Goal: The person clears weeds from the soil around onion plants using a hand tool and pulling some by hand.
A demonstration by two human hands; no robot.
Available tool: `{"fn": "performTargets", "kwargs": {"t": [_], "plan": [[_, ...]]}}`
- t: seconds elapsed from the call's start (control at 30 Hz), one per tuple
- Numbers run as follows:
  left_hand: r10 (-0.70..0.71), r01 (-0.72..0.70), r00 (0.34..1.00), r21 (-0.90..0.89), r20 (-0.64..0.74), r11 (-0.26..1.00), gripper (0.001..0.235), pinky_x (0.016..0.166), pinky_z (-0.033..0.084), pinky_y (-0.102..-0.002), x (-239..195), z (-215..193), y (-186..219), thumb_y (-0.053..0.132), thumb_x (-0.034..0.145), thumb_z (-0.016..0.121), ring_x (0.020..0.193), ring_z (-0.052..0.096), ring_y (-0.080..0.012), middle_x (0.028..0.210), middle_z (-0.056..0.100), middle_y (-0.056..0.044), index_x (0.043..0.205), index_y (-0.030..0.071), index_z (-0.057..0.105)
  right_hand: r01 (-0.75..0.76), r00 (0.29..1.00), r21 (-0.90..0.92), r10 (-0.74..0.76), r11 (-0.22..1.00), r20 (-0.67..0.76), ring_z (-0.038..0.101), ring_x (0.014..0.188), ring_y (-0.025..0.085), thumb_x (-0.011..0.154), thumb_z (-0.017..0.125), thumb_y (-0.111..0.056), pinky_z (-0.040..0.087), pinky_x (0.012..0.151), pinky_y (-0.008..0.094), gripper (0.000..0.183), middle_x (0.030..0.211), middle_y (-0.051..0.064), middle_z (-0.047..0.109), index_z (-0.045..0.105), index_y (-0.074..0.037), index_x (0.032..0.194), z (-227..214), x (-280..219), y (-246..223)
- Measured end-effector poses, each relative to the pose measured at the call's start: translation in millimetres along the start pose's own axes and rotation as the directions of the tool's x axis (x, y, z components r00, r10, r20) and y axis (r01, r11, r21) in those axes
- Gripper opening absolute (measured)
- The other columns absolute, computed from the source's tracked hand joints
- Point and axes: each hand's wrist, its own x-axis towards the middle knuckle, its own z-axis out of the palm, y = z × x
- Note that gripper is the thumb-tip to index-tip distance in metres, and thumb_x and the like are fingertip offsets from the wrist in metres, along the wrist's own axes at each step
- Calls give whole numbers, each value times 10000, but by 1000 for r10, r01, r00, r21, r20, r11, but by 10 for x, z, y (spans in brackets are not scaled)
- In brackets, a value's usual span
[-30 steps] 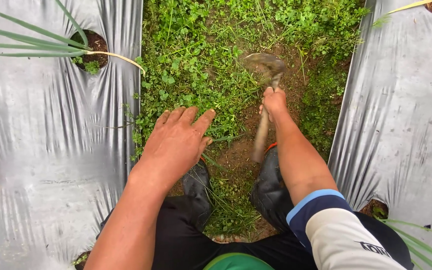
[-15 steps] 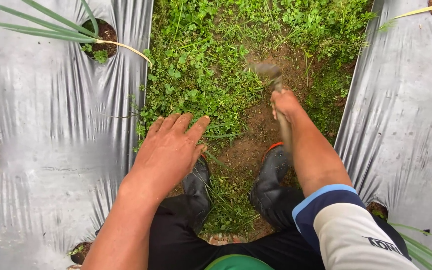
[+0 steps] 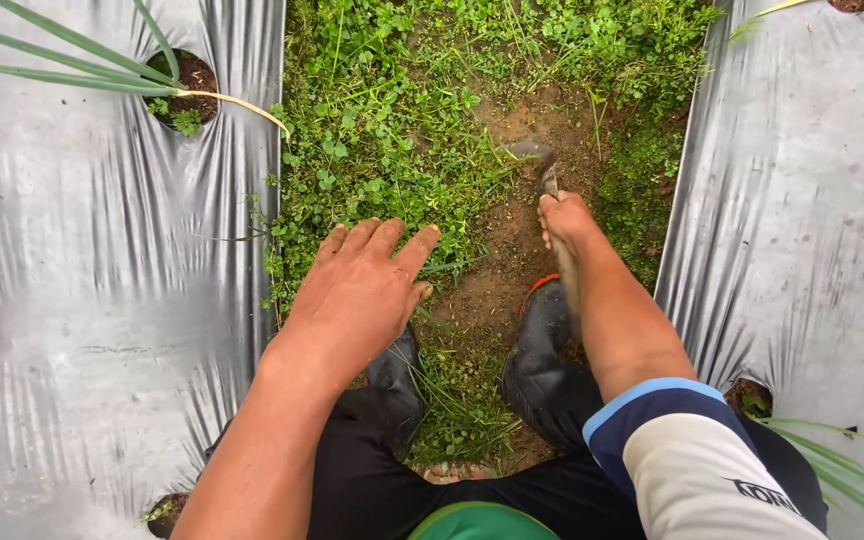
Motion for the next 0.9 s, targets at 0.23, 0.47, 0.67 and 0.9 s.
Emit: {"fn": "performTargets", "kwargs": {"t": [0.23, 0.47, 0.67, 0.9], "plan": [[-5, 5, 1000, -9, -1, 1000, 519, 1099, 401, -643, -39, -8, -20, 245, 981, 590, 1338, 541, -410, 1346, 611, -220, 1488, 152, 535, -48, 999, 85, 48, 995, 2, 585, 453, 210, 1003, 508, -269, 591, 381, 417, 286, 656, 117, 528, 603, 0, 984, 262, 20, 41], [-41, 41, 999, -27, 27, 999, 511, 1107, 397, -638, -90, -58, -83, 244, 992, 576, 1338, 538, -406, 1357, 603, -227, 1493, 155, 532, -29, 993, 185, 50, 982, -110, 636, 432, 249, 973, 556, -251, 619, 373, 460, 268, 617, 134, 585, 655, -2, 978, 491, 189, 26], [-76, 78, 996, -32, 36, 996, 521, 1107, 405, -632, -81, -87, -201, 255, 995, 582, 1341, 538, -403, 1360, 601, -224, 1502, 152, 521, -50, 997, 161, 59, 986, -46, 652, 566, 224, 1049, 419, -254, 658, 495, 414, 355, 747, 134, 597, 551, 47, 1184, 737, 53, -447], [-91, 95, 994, -61, 56, 994, 526, 1116, 395, -626, -44, -85, -258, 261, 999, 575, 1354, 528, -396, 1377, 593, -217, 1511, 154, 512, -51, 991, 238, 79, 970, -112, 604, 465, 222, 1016, 475, -202, 622, 400, 424, 214, 689, 102, 559, 559, -7, 1047, 881, 192, -564]]}}
